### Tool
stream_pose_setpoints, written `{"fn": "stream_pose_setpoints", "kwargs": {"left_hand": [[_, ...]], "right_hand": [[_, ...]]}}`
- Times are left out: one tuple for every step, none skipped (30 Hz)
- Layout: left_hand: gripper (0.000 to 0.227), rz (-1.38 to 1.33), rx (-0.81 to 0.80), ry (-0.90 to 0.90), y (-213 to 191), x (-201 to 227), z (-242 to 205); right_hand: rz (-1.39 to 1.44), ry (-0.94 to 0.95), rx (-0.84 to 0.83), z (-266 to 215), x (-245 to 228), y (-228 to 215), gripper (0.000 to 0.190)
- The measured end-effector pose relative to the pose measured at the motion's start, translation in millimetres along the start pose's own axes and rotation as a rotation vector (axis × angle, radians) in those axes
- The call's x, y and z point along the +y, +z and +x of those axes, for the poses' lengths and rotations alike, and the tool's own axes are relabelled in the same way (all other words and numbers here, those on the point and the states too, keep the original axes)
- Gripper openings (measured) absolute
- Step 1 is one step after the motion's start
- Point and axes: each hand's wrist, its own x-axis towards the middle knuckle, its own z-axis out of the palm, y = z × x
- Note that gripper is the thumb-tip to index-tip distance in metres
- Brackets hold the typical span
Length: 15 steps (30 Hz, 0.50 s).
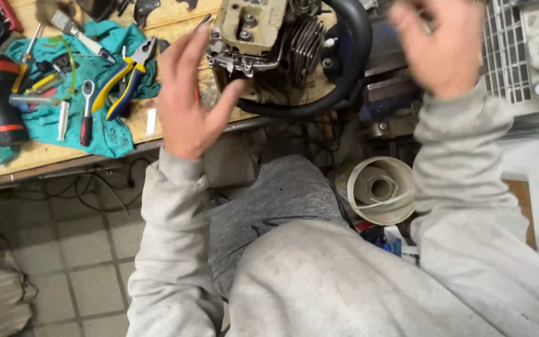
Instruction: The person works on a small engine mounted in a vise, using a screwdriver to adjust components and a power drill to tighten bolts on the engine block. The person handles various tools and engine parts on a cluttered workbench.
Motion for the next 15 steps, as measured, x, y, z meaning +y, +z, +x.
{"fn": "stream_pose_setpoints", "kwargs": {"left_hand": [[0.069,0.004,0.001,-0.012,3,-2,3],[0.071,-0.046,-0.065,-0.038,6,-4,5],[0.074,-0.097,-0.137,-0.064,9,-7,7],[0.074,-0.095,-0.143,-0.076,8,-6,4],[0.074,-0.099,-0.152,-0.063,8,-6,7],[0.075,-0.103,-0.160,-0.050,8,-6,10],[0.075,-0.108,-0.161,-0.058,8,-6,10],[0.080,-0.097,-0.144,-0.059,7,-6,9],[0.085,-0.086,-0.125,-0.061,7,-6,8],[0.085,-0.090,-0.123,-0.070,11,-11,6],[0.081,-0.080,-0.070,-0.075,15,-16,5],[0.078,-0.069,-0.017,-0.079,18,-21,5],[0.078,-0.074,-0.023,-0.084,20,-29,1],[0.079,-0.098,-0.006,-0.121,22,-38,-2],[0.080,-0.125,0.015,-0.150,26,-46,-2]], "right_hand": [[0.008,-0.002,-0.009,-3,-5,6,0.067],[-0.097,0.000,-0.121,-7,-9,13,0.060],[-0.203,0.005,-0.232,-13,-15,20,0.064],[-0.194,0.009,-0.241,-15,-22,24,0.064],[-0.239,-0.001,-0.219,-13,-27,26,0.050],[-0.284,-0.010,-0.196,-10,-32,29,0.039],[-0.284,-0.010,-0.206,-5,-37,26,0.039],[-0.149,-0.002,-0.214,-1,-42,23,0.030],[-0.014,0.003,-0.223,4,-46,21,0.022],[-0.014,0.002,-0.234,7,-51,20,0.022],[0.018,0.035,-0.255,12,-56,21,0.024],[0.049,0.068,-0.277,16,-60,21,0.027],[0.049,0.076,-0.283,18,-62,25,0.027],[0.145,0.081,-0.275,20,-63,29,0.030],[0.234,0.082,-0.260,24,-63,32,0.033]]}}
